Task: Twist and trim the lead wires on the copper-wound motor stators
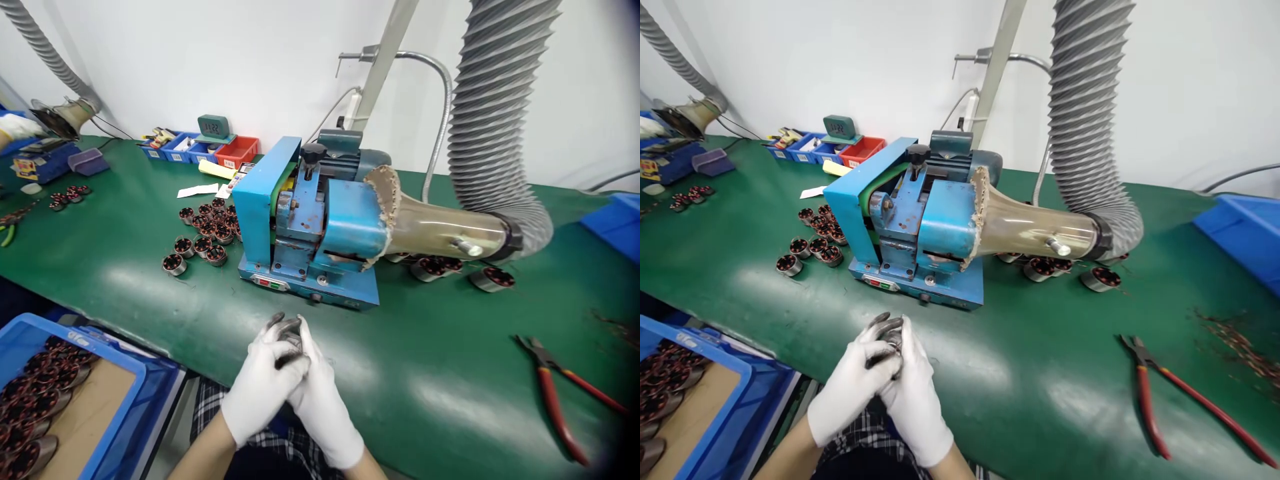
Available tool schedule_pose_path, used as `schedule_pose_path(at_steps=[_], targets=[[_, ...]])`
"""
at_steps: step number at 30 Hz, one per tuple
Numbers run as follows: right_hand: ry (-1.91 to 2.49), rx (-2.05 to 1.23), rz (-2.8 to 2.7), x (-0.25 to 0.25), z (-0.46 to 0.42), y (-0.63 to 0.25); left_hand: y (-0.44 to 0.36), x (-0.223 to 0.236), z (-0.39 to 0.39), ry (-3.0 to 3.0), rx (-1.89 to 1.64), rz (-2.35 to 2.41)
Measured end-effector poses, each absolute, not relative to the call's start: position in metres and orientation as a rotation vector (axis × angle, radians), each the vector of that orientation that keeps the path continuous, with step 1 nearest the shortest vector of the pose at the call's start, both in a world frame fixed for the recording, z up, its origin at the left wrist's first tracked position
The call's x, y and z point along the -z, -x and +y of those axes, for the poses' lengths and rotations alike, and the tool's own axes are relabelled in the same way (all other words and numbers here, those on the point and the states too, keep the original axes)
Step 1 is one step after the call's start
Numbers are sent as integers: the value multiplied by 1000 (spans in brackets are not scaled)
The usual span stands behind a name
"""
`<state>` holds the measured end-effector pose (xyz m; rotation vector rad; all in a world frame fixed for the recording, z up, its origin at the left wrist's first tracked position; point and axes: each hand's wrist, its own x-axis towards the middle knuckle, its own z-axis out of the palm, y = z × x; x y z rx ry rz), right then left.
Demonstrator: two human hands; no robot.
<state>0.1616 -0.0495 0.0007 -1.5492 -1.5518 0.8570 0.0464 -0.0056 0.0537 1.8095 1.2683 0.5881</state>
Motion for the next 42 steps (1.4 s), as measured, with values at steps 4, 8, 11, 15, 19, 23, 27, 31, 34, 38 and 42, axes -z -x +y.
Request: schedule_pose_path(at_steps=[4,8,11,15,19,23,27,31,34,38,42], targets=[[1544,-998,-1766,-6,-36,-177,-23,-41,16,-1811,-661,1387],[1458,-1064,-1961,-19,-34,-209,2,-27,26,-1972,-527,1417],[1634,-928,-1924,-26,-44,-223,9,-21,19,-2011,-459,1298],[1816,-898,-1867,-27,-57,-215,-6,-17,4,-1924,-379,1156],[1729,-908,-1957,-26,-54,-201,-30,-10,-6,-1876,-517,1170],[1571,-659,-2321,-36,-39,-215,-35,-6,-7,-1931,-554,1163],[1431,-354,-2594,-46,-21,-257,-29,-6,-6,-1982,-514,1114],[1695,-239,-2073,-52,-18,-293,-27,-2,-10,-2001,-511,1165],[1793,-417,-1372,-55,-34,-287,-30,1,-14,-2035,-533,1290],[1498,-980,-1113,-44,-58,-254,-33,1,-17,-2094,-553,1389],[1519,-1156,-1114,-21,-70,-234,-32,3,-17,-2165,-570,1387]])
